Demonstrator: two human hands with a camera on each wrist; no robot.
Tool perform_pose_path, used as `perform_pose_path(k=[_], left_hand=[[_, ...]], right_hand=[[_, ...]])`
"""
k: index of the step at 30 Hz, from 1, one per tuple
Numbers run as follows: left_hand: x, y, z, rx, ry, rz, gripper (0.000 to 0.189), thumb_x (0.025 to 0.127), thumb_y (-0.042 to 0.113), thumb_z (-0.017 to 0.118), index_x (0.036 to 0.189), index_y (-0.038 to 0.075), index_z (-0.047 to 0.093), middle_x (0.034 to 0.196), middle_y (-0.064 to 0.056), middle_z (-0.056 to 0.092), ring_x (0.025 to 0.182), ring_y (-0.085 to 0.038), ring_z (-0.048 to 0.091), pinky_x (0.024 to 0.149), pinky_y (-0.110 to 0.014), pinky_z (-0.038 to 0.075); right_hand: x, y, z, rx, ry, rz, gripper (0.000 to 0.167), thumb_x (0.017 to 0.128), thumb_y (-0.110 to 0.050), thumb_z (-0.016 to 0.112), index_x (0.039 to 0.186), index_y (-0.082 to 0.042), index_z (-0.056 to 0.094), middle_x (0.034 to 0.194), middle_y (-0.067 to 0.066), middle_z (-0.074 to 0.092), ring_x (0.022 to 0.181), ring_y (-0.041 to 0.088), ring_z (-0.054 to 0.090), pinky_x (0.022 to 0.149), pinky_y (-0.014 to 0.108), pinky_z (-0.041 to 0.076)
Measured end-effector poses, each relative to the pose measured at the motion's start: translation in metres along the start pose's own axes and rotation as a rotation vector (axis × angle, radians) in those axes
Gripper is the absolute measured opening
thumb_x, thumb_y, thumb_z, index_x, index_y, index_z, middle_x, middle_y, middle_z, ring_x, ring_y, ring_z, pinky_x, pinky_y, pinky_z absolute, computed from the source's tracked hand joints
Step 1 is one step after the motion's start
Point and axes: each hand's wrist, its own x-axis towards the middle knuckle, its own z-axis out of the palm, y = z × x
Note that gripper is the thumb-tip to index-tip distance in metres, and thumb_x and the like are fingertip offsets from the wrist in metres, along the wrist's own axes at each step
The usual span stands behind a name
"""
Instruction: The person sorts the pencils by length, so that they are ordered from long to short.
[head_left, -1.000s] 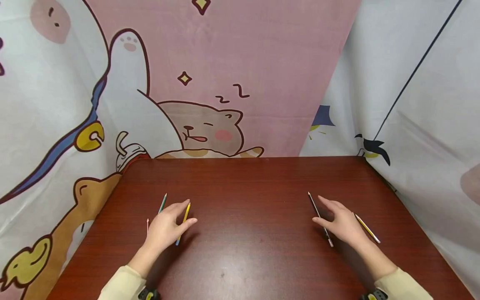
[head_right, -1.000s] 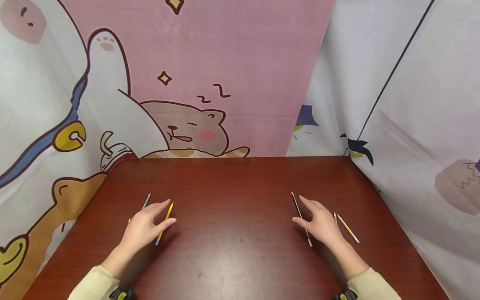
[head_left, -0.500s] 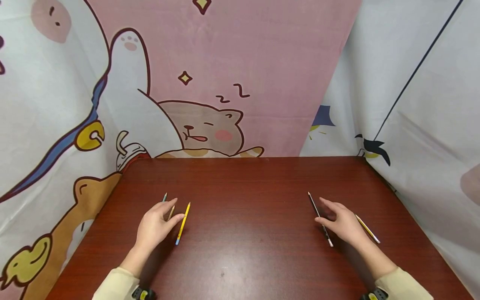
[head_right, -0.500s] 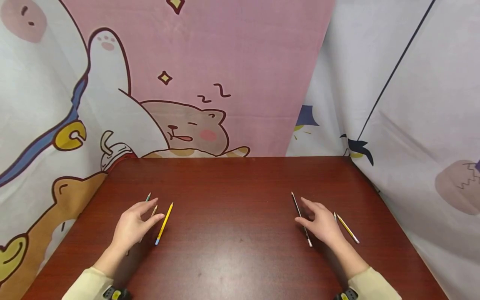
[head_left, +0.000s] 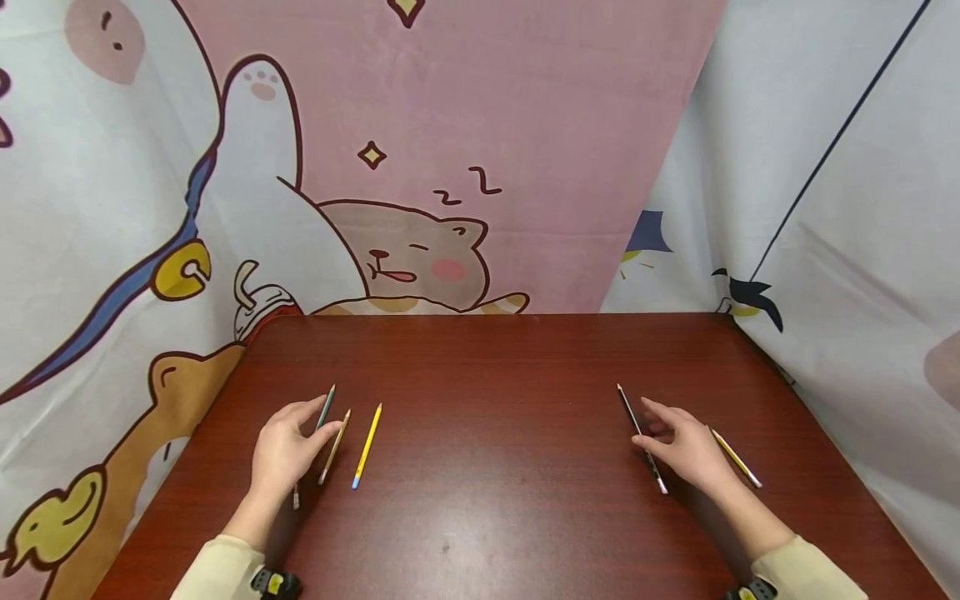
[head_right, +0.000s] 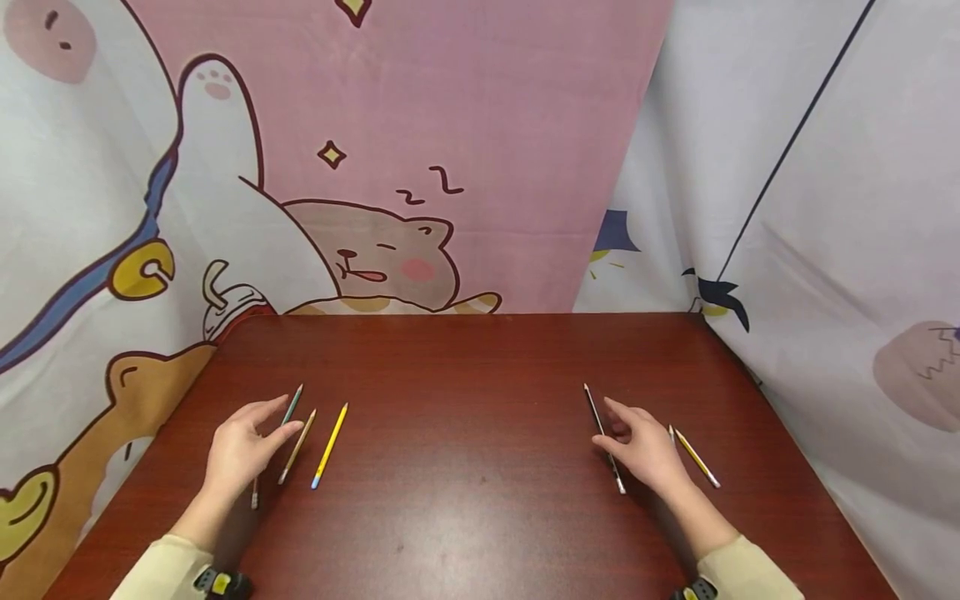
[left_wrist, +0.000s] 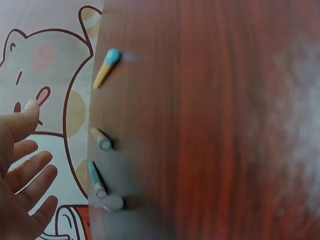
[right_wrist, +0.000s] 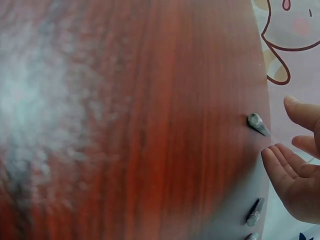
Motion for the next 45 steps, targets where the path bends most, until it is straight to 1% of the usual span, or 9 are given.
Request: perform_pose_path(k=[5, 10, 13, 16, 21, 25, 34, 39, 45], left_hand=[[-0.001, -0.007, -0.002, 0.001, -0.015, -0.051, 0.048, 0.077, 0.016, 0.085, 0.118, -0.003, 0.070, 0.108, -0.022, 0.069, 0.100, -0.041, 0.063, 0.082, -0.056, 0.049], [-0.002, -0.014, -0.002, 0.008, -0.026, -0.084, 0.047, 0.078, 0.016, 0.085, 0.118, -0.003, 0.070, 0.108, -0.020, 0.069, 0.096, -0.039, 0.065, 0.079, -0.054, 0.050], [-0.001, -0.018, -0.002, 0.007, -0.042, -0.099, 0.046, 0.078, 0.016, 0.084, 0.118, -0.003, 0.070, 0.108, -0.021, 0.069, 0.096, -0.038, 0.065, 0.078, -0.054, 0.051], [0.000, -0.022, -0.001, 0.002, -0.060, -0.113, 0.046, 0.078, 0.015, 0.084, 0.119, -0.003, 0.069, 0.110, -0.022, 0.069, 0.100, -0.040, 0.065, 0.081, -0.055, 0.050], [0.001, -0.028, 0.000, 0.009, -0.078, -0.116, 0.046, 0.078, 0.014, 0.084, 0.118, -0.003, 0.070, 0.109, -0.023, 0.069, 0.102, -0.041, 0.064, 0.083, -0.055, 0.049], [0.002, -0.030, 0.000, 0.006, -0.109, -0.130, 0.045, 0.079, 0.014, 0.083, 0.118, -0.003, 0.069, 0.109, -0.022, 0.070, 0.102, -0.041, 0.064, 0.084, -0.055, 0.049], [0.005, -0.032, 0.000, -0.021, -0.170, -0.178, 0.044, 0.081, 0.015, 0.082, 0.119, -0.003, 0.069, 0.107, -0.019, 0.071, 0.100, -0.038, 0.066, 0.082, -0.053, 0.050], [0.007, -0.033, 0.001, -0.023, -0.204, -0.207, 0.043, 0.082, 0.016, 0.082, 0.119, -0.002, 0.070, 0.105, -0.017, 0.072, 0.096, -0.035, 0.068, 0.079, -0.050, 0.051], [0.008, -0.035, 0.003, -0.018, -0.226, -0.233, 0.040, 0.082, 0.015, 0.081, 0.117, -0.003, 0.071, 0.104, -0.017, 0.073, 0.096, -0.035, 0.067, 0.078, -0.049, 0.051]], right_hand=[[0.000, 0.002, 0.003, -0.010, 0.007, -0.002, 0.062, 0.080, -0.014, 0.083, 0.133, 0.006, 0.056, 0.108, 0.021, 0.067, 0.087, 0.031, 0.068, 0.069, 0.039, 0.055], [0.000, 0.001, 0.005, -0.017, -0.009, 0.021, 0.061, 0.081, -0.013, 0.082, 0.133, 0.007, 0.057, 0.105, 0.020, 0.068, 0.086, 0.030, 0.068, 0.068, 0.038, 0.055], [0.000, 0.001, 0.006, -0.016, -0.028, 0.039, 0.062, 0.081, -0.012, 0.081, 0.134, 0.007, 0.056, 0.104, 0.018, 0.067, 0.086, 0.029, 0.068, 0.070, 0.040, 0.055], [0.000, 0.002, 0.006, -0.018, -0.036, 0.053, 0.062, 0.081, -0.013, 0.081, 0.134, 0.007, 0.056, 0.103, 0.016, 0.067, 0.086, 0.028, 0.068, 0.071, 0.040, 0.054], [0.001, 0.004, 0.008, -0.021, -0.032, 0.063, 0.061, 0.081, -0.014, 0.082, 0.133, 0.007, 0.057, 0.100, 0.012, 0.067, 0.085, 0.025, 0.067, 0.070, 0.035, 0.053], [0.001, 0.006, 0.009, -0.019, -0.030, 0.069, 0.061, 0.080, -0.015, 0.083, 0.131, 0.008, 0.058, 0.095, 0.009, 0.067, 0.083, 0.023, 0.066, 0.069, 0.032, 0.052], [0.002, 0.005, 0.010, -0.034, -0.064, 0.099, 0.061, 0.082, -0.023, 0.082, 0.129, 0.009, 0.060, 0.089, 0.002, 0.064, 0.079, 0.020, 0.063, 0.068, 0.033, 0.048], [0.002, 0.005, 0.010, -0.047, -0.067, 0.090, 0.060, 0.081, -0.024, 0.083, 0.127, 0.009, 0.061, 0.087, 0.000, 0.063, 0.077, 0.018, 0.062, 0.066, 0.032, 0.047], [0.002, 0.006, 0.011, -0.071, -0.065, 0.081, 0.060, 0.081, -0.025, 0.083, 0.127, 0.008, 0.062, 0.085, 0.000, 0.061, 0.075, 0.016, 0.059, 0.063, 0.032, 0.045]])
